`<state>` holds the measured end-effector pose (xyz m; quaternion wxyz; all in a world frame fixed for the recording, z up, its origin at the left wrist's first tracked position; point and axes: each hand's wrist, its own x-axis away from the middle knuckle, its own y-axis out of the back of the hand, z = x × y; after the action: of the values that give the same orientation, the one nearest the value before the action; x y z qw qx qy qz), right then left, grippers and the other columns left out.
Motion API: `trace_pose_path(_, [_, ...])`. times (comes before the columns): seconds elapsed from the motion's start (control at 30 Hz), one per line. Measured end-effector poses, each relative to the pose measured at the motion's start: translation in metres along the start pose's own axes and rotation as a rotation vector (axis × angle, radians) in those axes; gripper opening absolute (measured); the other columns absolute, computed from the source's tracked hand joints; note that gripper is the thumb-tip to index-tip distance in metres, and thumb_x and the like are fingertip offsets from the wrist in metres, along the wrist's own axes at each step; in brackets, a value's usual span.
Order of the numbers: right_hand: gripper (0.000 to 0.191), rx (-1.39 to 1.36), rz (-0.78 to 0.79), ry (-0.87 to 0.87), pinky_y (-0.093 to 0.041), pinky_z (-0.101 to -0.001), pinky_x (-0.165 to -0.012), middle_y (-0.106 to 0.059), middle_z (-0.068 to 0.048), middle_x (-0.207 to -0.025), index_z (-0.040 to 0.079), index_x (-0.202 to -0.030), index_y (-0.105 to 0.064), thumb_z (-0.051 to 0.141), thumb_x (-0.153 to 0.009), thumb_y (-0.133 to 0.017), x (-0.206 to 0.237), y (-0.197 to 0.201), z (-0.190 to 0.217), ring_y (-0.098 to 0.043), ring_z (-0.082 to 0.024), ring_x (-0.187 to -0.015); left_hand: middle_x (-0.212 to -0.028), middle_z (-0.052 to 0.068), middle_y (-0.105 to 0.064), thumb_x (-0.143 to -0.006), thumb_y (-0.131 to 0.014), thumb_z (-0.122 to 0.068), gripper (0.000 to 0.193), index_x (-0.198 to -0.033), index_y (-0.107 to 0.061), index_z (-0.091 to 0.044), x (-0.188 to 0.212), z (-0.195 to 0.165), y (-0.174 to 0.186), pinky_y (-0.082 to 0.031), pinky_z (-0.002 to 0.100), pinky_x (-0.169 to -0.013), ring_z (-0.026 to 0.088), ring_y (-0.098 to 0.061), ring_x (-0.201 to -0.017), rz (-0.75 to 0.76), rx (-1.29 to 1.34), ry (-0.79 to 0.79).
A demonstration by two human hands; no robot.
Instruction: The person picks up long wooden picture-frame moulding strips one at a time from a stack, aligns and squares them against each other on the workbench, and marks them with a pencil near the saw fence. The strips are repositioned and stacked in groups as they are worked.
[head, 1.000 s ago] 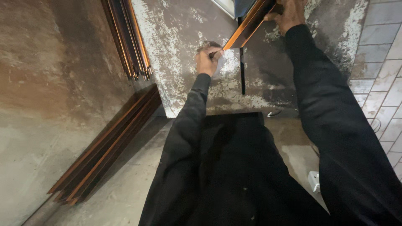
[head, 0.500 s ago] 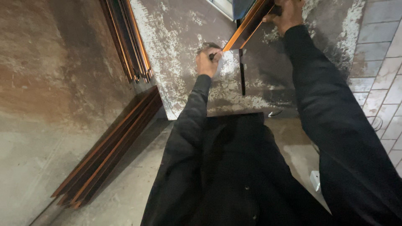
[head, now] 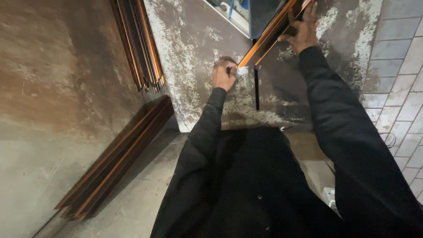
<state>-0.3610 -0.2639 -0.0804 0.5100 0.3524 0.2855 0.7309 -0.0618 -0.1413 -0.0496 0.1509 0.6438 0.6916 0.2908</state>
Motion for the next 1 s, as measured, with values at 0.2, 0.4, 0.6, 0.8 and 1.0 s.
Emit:
trace_pose_path(0.2, [0.063, -0.01, -0.011, 0.014, -0.001, -0.0649, -0.132, -0.001, -0.03, -0.175, 0.003, -0.134, -0.075, 0.04, -0.087, -0.095, 0.002, -0.005, -0.008, 0.004, -0.041, -0.164, -0.085, 0.011, -0.071, -0.081, -0.078, -0.014, 0.007, -0.085, -0.075, -0.01, 0.002, -0.001, -0.002, -0.055, 0.041, -0.073, 0.029, -0.07, -0.078, -0.031, 0.011, 0.022])
trace_pose_path(0.4, [0.065, 0.015, -0.049, 0.066, -0.004, -0.067, -0.132, 0.0, -0.03, -0.173, 0.003, -0.14, -0.072, 0.036, -0.088, -0.093, 0.0, -0.006, -0.012, 0.002, -0.042, -0.166, -0.083, 0.011, -0.07, -0.08, -0.079, -0.015, 0.008, -0.085, -0.075, -0.01, 0.002, -0.006, 0.001, -0.055, 0.042, -0.075, 0.03, -0.069, -0.078, -0.016, -0.001, 0.025])
trace_pose_path(0.6, [0.063, 0.023, -0.059, 0.081, -0.005, -0.0688, -0.129, -0.004, -0.03, -0.176, 0.002, -0.137, -0.073, 0.036, -0.088, -0.094, 0.0, -0.006, -0.009, -0.004, -0.043, -0.164, -0.085, 0.013, -0.07, -0.082, -0.082, -0.02, 0.012, -0.085, -0.075, -0.011, 0.002, -0.005, 0.0, -0.054, 0.043, -0.076, 0.033, -0.068, -0.08, -0.046, -0.006, -0.001])
trace_pose_path(0.8, [0.062, 0.05, 0.009, 0.02, -0.014, -0.0609, -0.135, -0.035, -0.017, -0.163, -0.001, -0.133, -0.068, 0.041, -0.092, -0.087, 0.003, -0.007, -0.013, -0.026, -0.035, -0.155, -0.087, 0.012, -0.071, -0.081, -0.082, -0.018, 0.011, -0.087, -0.076, -0.01, 0.002, -0.003, -0.003, -0.054, 0.043, -0.076, 0.032, -0.069, -0.081, -0.061, -0.029, -0.016])
trace_pose_path(1.0, [0.064, 0.074, -0.072, 0.061, -0.01, -0.0713, -0.122, -0.019, -0.029, -0.172, 0.0, -0.129, -0.075, 0.039, -0.082, -0.095, -0.001, -0.007, -0.007, -0.013, -0.047, -0.158, -0.088, 0.01, -0.074, -0.084, -0.08, -0.016, 0.01, -0.091, -0.076, -0.01, 0.001, -0.002, 0.004, -0.057, 0.036, -0.074, 0.025, -0.074, -0.078, 0.022, 0.121, 0.061])
